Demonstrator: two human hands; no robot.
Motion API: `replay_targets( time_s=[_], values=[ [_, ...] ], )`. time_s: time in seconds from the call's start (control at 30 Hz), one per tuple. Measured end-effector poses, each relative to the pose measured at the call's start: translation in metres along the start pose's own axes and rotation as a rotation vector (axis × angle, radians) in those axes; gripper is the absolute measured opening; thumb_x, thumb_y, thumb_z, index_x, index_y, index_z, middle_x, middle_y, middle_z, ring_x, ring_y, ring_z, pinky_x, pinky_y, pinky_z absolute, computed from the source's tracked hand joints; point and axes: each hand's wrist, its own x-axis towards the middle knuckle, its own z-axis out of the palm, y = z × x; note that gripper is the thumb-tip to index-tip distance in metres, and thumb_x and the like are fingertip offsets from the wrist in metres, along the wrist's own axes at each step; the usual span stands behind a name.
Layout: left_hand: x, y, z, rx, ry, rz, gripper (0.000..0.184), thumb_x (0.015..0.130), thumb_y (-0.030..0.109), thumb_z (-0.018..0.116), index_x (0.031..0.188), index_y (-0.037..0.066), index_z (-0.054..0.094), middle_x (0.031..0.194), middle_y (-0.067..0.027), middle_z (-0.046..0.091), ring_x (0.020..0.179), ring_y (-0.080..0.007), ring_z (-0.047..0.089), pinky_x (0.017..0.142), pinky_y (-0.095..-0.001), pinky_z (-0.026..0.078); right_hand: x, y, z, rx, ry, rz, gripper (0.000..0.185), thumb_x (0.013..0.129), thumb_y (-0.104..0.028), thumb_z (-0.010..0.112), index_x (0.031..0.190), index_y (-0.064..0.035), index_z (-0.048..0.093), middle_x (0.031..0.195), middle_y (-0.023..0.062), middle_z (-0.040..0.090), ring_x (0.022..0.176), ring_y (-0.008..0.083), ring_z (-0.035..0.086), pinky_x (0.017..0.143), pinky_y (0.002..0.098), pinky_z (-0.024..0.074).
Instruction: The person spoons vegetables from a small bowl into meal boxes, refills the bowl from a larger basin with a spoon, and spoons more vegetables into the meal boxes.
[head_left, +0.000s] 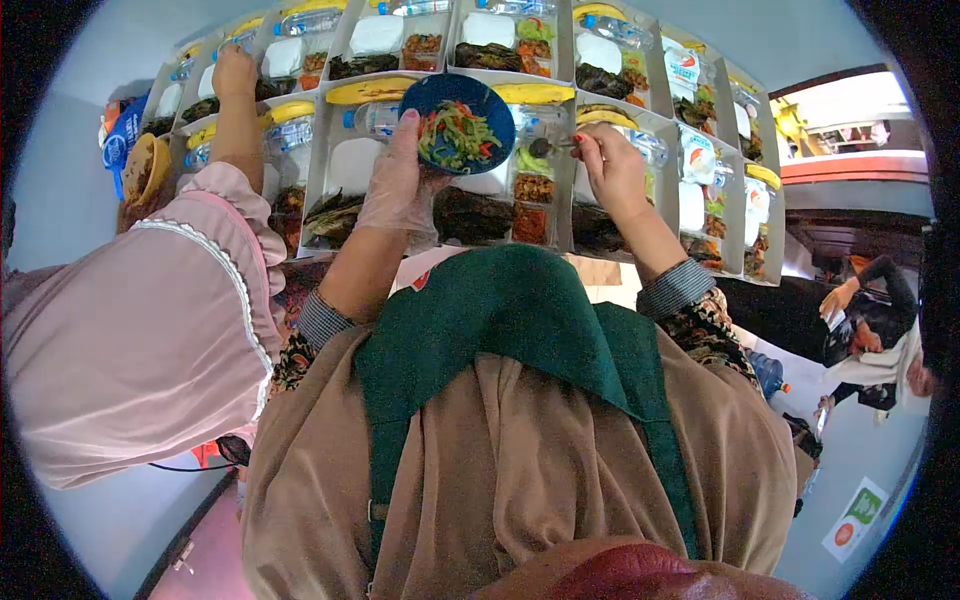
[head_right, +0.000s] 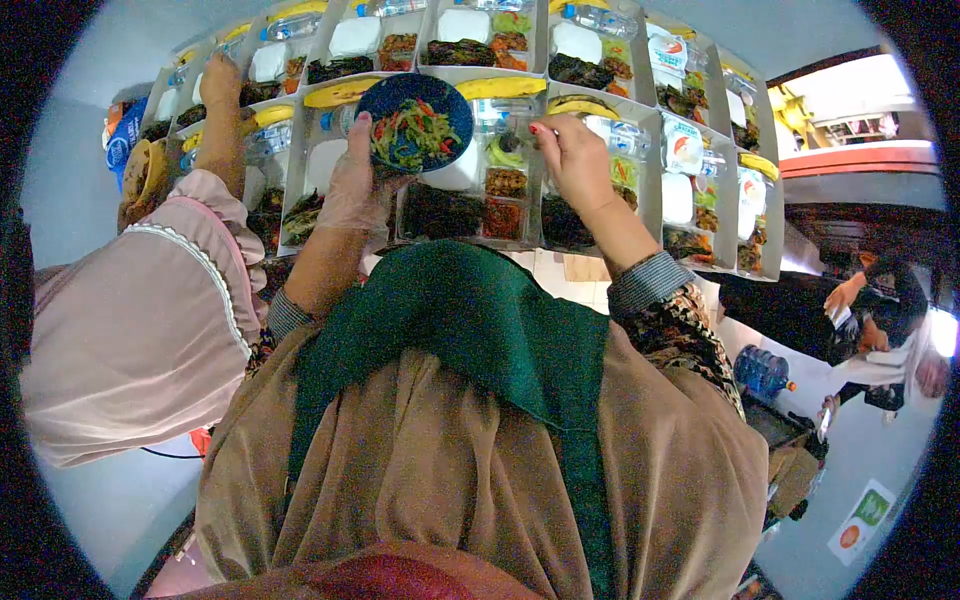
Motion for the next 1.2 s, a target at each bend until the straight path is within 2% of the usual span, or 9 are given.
replay_targets(
  time_s=[0.2,0.3,0.6,0.7,0.8,0.83,0.93,1.03,1.2],
  values=[
    [0.007,0.000,-0.003,0.053,0.002,0.002,0.049,0.089,0.048,0.051,0.119,0.010,0.051,0.107,-0.0078,0.060,0.092,-0.0197,0.061,0.070,-0.0368,0.052,-0.001,0.009,0.009,-0.056,0.002,-0.078,0.013,0.086,-0.017,0.059,0.088,-0.0041,0.062,0.082,0.0136,0.064,0.073,0.0313,0.063,0.064,0.0365,0.0507],
    [0.003,0.001,0.000,0.024,-0.001,-0.007,0.049,0.089,0.048,0.051,0.119,0.010,0.051,0.107,-0.0075,0.060,0.093,-0.0192,0.060,0.071,-0.0381,0.052,0.001,0.004,0.000,0.009,0.001,0.130,0.013,0.086,-0.016,0.059,0.088,-0.0033,0.062,0.082,0.0148,0.063,0.075,0.0315,0.062,0.067,0.0370,0.0503],
    [0.003,-0.006,-0.002,0.018,-0.049,0.019,0.049,0.089,0.048,0.051,0.121,0.012,0.049,0.109,-0.0072,0.059,0.095,-0.0192,0.060,0.072,-0.0380,0.053,0.005,0.005,0.016,-0.092,0.084,-0.079,0.014,0.087,-0.016,0.059,0.086,-0.0017,0.062,0.080,0.0168,0.063,0.071,0.0352,0.061,0.064,0.0394,0.0492],
    [0.001,-0.004,0.000,0.037,-0.050,0.026,0.049,0.088,0.049,0.052,0.121,0.012,0.049,0.108,-0.0069,0.060,0.095,-0.0191,0.060,0.072,-0.0386,0.052,0.008,0.007,0.012,-0.020,0.110,0.092,0.015,0.087,-0.016,0.059,0.087,-0.0008,0.062,0.080,0.0179,0.062,0.072,0.0359,0.061,0.064,0.0399,0.0487],
    [0.000,-0.001,0.002,0.107,-0.038,-0.013,0.050,0.089,0.048,0.052,0.120,0.010,0.050,0.108,-0.0075,0.060,0.095,-0.0194,0.061,0.072,-0.0381,0.053,0.012,0.003,-0.001,-0.016,0.179,0.063,0.015,0.087,-0.015,0.059,0.087,-0.0005,0.062,0.081,0.0191,0.062,0.072,0.0371,0.060,0.063,0.0403,0.0481],
    [-0.002,0.000,0.003,0.087,-0.019,-0.027,0.050,0.089,0.048,0.052,0.119,0.009,0.050,0.107,-0.0078,0.060,0.094,-0.0193,0.061,0.072,-0.0376,0.053,0.014,0.002,-0.006,-0.074,0.252,0.067,0.020,0.090,-0.017,0.056,0.087,0.0013,0.061,0.079,0.0175,0.063,0.066,0.0309,0.063,0.059,0.0361,0.0491],
    [-0.008,-0.005,0.009,0.037,-0.019,-0.014,0.050,0.089,0.046,0.053,0.118,0.007,0.050,0.106,-0.0088,0.060,0.092,-0.0191,0.062,0.072,-0.0362,0.053,0.021,-0.026,-0.036,0.567,0.437,0.369,0.024,0.094,-0.018,0.050,0.087,0.0031,0.059,0.078,0.0139,0.064,0.063,0.0204,0.064,0.057,0.0299,0.0499],
    [-0.012,-0.012,0.016,0.035,-0.093,0.032,0.050,0.089,0.046,0.053,0.117,0.005,0.050,0.106,-0.0093,0.060,0.092,-0.0191,0.062,0.073,-0.0357,0.053,0.020,-0.051,-0.054,0.729,0.382,0.260,0.025,0.096,-0.015,0.045,0.087,0.0040,0.058,0.079,0.0114,0.064,0.064,0.0130,0.062,0.056,0.0256,0.0503],
    [-0.010,-0.021,0.026,0.044,-0.198,-0.010,0.053,0.089,0.048,0.052,0.118,0.004,0.050,0.109,-0.0096,0.060,0.094,-0.0191,0.062,0.078,-0.0372,0.053,0.009,-0.065,-0.043,0.210,0.271,-0.139,0.012,0.091,-0.007,0.051,0.084,0.0001,0.058,0.078,0.0120,0.063,0.061,0.0194,0.061,0.058,0.0281,0.0492]
  ],
)
